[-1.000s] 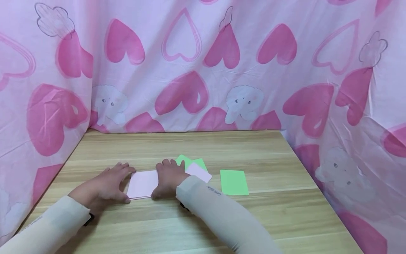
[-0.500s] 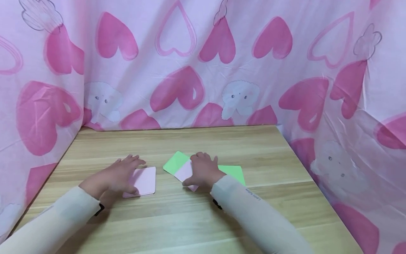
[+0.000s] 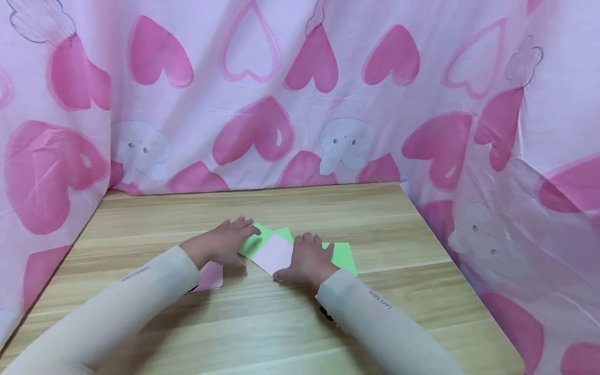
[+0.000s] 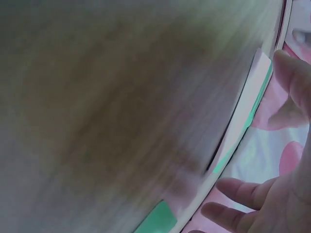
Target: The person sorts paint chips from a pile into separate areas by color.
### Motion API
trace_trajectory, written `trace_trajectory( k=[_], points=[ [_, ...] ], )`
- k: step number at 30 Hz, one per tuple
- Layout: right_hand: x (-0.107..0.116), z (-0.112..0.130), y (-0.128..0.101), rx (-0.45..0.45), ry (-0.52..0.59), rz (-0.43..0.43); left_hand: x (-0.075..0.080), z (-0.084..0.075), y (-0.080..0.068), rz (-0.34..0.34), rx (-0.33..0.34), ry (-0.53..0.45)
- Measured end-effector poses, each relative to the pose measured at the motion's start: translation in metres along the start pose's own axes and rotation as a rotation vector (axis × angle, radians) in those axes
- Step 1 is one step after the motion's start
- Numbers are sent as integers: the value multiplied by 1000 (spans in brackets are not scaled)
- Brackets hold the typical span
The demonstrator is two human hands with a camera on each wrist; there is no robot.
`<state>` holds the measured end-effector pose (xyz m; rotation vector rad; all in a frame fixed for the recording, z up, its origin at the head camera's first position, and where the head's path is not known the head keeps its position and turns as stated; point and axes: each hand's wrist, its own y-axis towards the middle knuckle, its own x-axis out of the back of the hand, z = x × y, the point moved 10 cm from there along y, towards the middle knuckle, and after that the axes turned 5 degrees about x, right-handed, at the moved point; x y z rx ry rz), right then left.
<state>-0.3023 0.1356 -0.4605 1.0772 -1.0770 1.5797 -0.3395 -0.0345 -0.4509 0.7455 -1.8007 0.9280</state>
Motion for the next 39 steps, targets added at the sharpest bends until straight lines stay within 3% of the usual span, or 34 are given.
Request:
trace_trajectory(
  k=[8,17,32,39],
  points=[
    [-9,5,-3,-38,2,-6,-1,-14,20,69,34,90],
    [-12,9,-1,-51,-23,15,-7,-22,33,110,22,176],
    [-11,4,0,-64,-10,17,-9,-22,39,91,12,143],
    [-7,4,0,-44,8,11,-5,-24,38,32,-39,139]
  ],
)
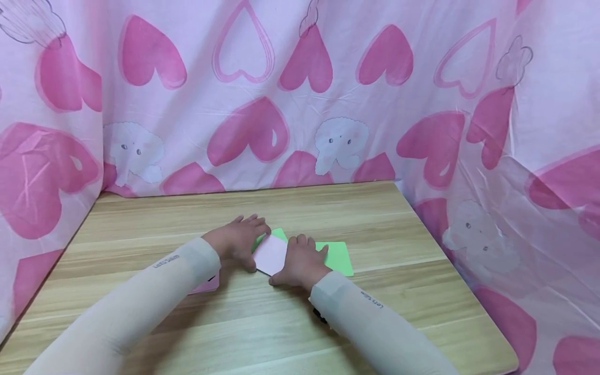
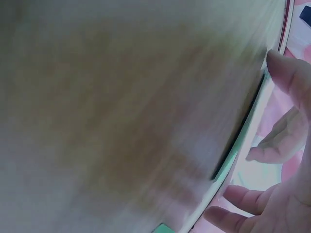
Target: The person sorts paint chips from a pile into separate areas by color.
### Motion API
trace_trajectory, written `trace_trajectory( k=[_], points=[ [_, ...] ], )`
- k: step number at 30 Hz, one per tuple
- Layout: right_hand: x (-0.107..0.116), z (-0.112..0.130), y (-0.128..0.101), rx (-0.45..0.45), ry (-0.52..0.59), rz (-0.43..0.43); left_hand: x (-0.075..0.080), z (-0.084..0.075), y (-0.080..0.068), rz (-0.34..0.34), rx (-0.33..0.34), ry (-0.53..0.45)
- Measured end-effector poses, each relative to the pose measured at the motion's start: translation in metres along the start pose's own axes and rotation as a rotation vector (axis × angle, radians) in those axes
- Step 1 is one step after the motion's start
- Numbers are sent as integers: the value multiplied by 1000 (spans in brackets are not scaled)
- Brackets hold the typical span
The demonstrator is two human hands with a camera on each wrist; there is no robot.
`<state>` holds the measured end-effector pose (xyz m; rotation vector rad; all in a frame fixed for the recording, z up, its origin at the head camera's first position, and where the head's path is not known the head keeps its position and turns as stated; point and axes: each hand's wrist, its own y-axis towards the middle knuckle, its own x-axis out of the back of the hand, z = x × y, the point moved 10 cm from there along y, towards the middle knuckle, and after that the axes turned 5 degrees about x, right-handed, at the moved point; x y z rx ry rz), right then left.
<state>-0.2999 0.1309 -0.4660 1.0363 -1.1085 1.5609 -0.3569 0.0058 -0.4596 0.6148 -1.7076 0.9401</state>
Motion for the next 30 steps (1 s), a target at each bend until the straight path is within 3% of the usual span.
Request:
trace_trajectory(
  k=[8,15,22,30],
  points=[
    [20,23,12,128,42,-18,17,25,-20,-71,56,-67],
    [17,58,28,240,126,37,24,54,-59,-124,129,-91],
    [12,98,33,335,103,64,21,78,-96,-145,204,-108],
    [-5,134,38,387,84,98,12,102,-127,-141,279,-123]
  ],
)
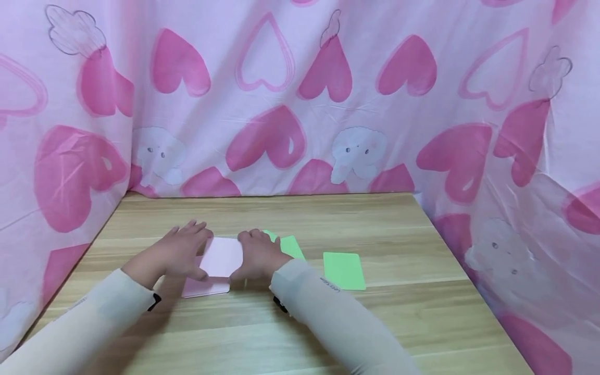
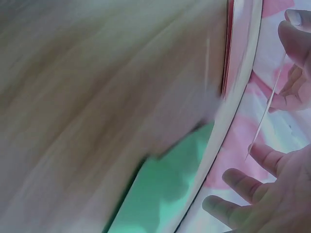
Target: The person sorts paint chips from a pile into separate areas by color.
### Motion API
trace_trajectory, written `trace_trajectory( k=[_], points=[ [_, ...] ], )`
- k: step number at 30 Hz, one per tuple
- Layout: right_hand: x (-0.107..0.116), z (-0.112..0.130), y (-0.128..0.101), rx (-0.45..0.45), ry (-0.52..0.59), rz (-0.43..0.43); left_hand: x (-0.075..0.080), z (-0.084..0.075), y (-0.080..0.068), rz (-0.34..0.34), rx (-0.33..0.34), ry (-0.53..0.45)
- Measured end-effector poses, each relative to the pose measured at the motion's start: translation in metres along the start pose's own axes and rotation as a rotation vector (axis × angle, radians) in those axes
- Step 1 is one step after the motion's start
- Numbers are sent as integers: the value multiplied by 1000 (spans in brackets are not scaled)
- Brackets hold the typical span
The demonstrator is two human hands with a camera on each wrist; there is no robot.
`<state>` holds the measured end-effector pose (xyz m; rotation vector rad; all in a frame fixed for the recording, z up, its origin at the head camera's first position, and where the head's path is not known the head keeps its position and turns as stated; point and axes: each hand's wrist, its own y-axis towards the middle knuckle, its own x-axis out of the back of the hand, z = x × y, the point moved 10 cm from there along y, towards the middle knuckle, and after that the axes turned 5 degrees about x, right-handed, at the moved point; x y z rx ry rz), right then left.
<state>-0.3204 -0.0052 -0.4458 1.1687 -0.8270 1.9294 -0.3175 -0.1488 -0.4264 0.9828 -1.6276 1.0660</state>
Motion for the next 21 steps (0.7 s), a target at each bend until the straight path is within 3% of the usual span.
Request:
trace_trajectory(
  k=[8,21],
  points=[
    [-15,17,6,4,-32,23,-13,20,-16,23,55,-30],
    [-28,27,13,14,-113,65,-33,36,-22,47,97,-65]
  ],
)
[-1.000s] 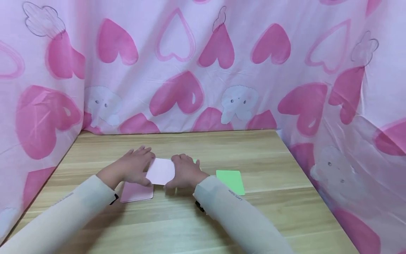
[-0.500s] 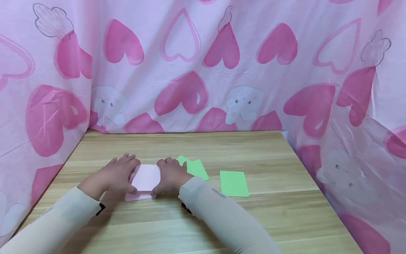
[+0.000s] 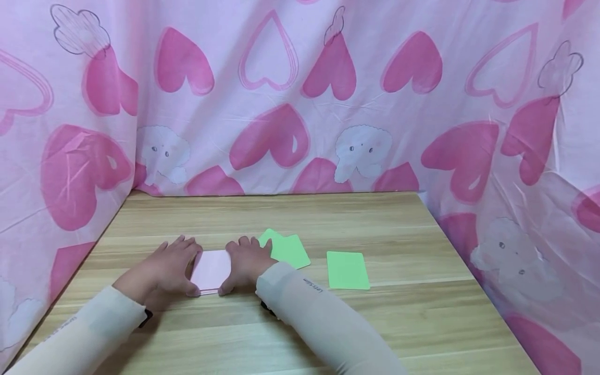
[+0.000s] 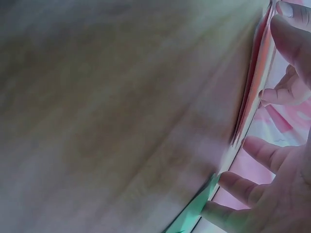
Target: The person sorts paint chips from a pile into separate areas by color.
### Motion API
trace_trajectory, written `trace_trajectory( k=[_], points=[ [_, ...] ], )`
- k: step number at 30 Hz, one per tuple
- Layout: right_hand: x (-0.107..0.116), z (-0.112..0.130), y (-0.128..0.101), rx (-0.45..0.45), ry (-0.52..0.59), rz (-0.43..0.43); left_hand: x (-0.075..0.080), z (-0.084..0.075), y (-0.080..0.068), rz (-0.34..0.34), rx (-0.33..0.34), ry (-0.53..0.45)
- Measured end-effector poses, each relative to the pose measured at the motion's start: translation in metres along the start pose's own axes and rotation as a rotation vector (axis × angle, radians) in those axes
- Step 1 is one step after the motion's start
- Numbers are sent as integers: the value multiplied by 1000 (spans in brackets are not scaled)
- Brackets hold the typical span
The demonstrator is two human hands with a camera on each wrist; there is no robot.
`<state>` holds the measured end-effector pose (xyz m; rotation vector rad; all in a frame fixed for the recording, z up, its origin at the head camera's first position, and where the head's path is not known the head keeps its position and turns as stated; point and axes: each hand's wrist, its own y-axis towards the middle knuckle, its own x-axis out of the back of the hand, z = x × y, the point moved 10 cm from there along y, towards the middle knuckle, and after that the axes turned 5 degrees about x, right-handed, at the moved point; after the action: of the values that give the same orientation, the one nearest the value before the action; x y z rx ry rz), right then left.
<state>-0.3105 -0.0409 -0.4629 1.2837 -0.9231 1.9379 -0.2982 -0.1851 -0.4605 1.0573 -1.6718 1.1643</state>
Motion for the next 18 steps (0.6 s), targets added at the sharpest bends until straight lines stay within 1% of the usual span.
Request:
trace_trajectory(
  k=[5,10,13,16,18],
  points=[
    [-2,-1,1,-1,-23,9,-2,0,0,10,-9,12],
    [5,-7,-6,10,-2,-16,-2,-3,-2,-2,-15,9],
    [15,-23,-15,-5,33,-26,0,-8,-2,-12,-22,5],
    [27,-48,-24,-39,57,-32,1,-17,0,-20,-39,0],
    [34,-67,-29,-59,59,-34,2,-25,2,-31,-66,6]
  ],
)
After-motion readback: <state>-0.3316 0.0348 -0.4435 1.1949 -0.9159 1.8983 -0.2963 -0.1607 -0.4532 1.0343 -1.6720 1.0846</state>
